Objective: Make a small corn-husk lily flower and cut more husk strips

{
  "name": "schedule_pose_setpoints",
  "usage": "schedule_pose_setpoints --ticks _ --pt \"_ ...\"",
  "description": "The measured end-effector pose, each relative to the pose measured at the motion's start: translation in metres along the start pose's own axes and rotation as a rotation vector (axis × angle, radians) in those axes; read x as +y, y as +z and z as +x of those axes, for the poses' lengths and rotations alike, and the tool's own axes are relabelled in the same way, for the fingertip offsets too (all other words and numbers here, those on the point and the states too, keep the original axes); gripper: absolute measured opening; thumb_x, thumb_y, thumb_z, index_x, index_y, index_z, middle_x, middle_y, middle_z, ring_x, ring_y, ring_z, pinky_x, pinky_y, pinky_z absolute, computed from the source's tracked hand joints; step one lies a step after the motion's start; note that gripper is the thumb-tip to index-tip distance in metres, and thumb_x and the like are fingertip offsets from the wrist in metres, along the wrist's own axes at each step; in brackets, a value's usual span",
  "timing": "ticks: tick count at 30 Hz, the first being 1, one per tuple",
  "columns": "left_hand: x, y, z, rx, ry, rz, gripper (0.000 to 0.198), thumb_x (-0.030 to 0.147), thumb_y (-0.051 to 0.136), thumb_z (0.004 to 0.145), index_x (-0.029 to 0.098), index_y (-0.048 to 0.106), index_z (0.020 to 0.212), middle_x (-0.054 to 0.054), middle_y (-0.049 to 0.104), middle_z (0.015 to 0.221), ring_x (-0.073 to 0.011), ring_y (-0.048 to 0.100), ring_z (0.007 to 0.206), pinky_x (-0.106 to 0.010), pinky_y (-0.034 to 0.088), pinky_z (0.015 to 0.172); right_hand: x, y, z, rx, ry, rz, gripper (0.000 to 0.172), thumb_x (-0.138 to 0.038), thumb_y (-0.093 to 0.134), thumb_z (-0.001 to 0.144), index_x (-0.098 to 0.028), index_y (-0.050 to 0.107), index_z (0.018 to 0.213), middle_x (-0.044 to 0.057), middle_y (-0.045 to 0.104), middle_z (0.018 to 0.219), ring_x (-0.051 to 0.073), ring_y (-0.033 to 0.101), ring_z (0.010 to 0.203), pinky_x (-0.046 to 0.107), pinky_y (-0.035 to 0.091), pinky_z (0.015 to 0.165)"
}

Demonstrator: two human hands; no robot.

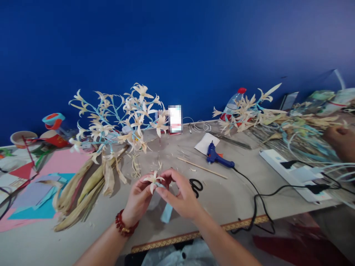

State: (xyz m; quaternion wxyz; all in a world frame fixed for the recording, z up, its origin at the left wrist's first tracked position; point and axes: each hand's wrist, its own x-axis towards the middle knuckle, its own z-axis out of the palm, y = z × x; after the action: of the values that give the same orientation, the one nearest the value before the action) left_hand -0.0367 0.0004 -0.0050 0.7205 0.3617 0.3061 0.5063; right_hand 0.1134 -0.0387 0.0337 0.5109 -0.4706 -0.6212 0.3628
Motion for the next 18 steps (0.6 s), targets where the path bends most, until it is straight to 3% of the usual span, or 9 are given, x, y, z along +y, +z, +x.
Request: schedule_pose_setpoints --ticks 8,18 --pt "0.0 0.0006 -0.0007 0.013 -0.003 0.025 0.023 0.031 0.086 0.057 0.019 0.074 0.072 -0.003 0.068 0.082 -0.0158 0.061 0.077 -0.027 0.049 0.075 0.0043 0.0015 0.0021 -0.029 0.156 0.263 0.017 -0.031 0.066 0.079 -0.021 0.054 0.084 -0.001 0.057 0.079 0.013 0.054 0.073 0.022 0.044 0.066" --pt "-0.0005 0.0006 -0.0001 0.009 -0.035 0.026 0.023 0.029 0.086 0.057 0.019 0.073 0.074 -0.002 0.069 0.081 -0.0148 0.062 0.075 -0.026 0.048 0.073 0.0055 0.0011 -0.0023 0.055 0.111 0.07 0.012 -0.03 0.062 0.082 -0.019 0.059 0.078 -0.007 0.039 0.058 0.009 0.036 0.053 0.021 0.028 0.049"
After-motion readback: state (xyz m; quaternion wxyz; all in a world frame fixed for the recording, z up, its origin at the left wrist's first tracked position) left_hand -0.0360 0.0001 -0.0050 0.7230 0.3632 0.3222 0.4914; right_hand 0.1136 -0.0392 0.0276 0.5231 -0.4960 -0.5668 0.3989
